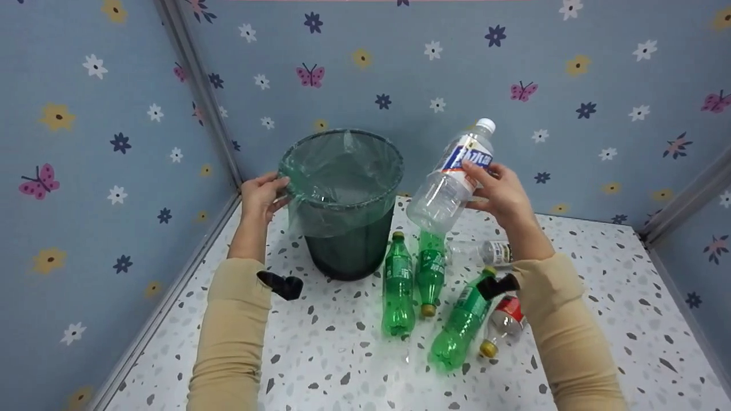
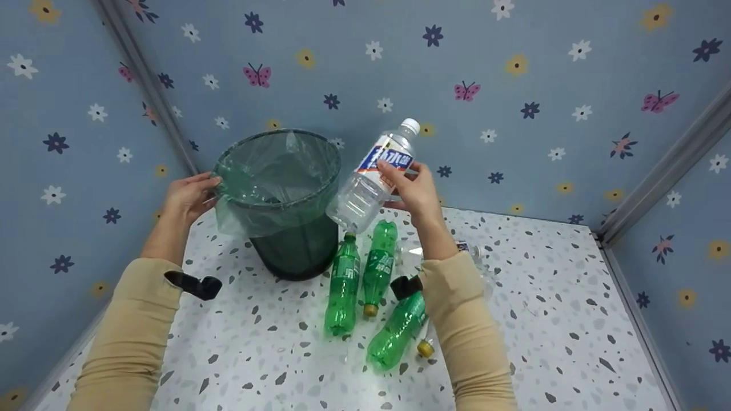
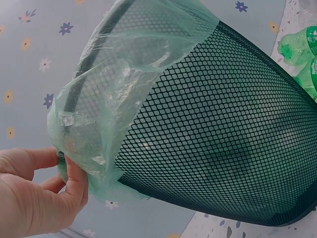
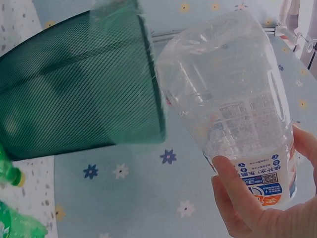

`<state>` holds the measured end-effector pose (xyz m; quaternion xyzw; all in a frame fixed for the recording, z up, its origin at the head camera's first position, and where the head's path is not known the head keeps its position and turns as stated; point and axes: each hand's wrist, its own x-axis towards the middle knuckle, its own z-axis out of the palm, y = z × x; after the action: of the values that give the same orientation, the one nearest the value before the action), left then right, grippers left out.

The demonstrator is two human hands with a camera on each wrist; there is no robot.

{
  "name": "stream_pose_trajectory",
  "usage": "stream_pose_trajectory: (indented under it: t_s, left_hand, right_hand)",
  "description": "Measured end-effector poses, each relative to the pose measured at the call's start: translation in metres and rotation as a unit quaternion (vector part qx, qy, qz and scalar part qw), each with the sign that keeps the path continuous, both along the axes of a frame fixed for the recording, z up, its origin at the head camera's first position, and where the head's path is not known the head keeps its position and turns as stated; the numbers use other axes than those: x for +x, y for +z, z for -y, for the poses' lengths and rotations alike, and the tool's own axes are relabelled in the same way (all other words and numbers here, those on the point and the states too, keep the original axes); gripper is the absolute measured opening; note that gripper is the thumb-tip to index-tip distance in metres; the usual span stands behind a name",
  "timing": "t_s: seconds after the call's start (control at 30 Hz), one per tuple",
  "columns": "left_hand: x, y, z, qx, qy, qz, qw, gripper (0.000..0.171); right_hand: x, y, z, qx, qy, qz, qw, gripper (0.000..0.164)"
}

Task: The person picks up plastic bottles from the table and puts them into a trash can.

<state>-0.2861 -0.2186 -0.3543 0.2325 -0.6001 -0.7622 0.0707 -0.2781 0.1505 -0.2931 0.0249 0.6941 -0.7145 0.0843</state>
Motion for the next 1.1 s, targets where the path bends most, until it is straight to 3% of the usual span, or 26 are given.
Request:
stream_pose_trajectory:
  t_s: [0.27,0.53,0.9,1.1]
  left_hand:
    - [0.000,0.001,-0.002,-0.009,0.003,0.002,1.0000,0.050]
    - [-0.001,0.001,-0.002,-0.012,0.004,0.002,0.9999,0.048]
    - [-0.001,-0.001,-0.001,-0.008,0.006,0.005,0.9999,0.047]
    - [-0.001,-0.001,0.000,-0.008,0.012,0.003,0.9999,0.047]
  right_hand:
    - [-0.017,0.017,0.038,-0.003,-0.032,-0.020,0.999,0.077]
    - [-0.026,0.024,0.071,0.009,-0.062,-0.044,0.997,0.074]
    - [-0.031,0.014,0.113,0.041,-0.096,-0.111,0.988,0.072]
    - [-0.031,0.001,0.130,0.115,-0.105,-0.179,0.971,0.076]
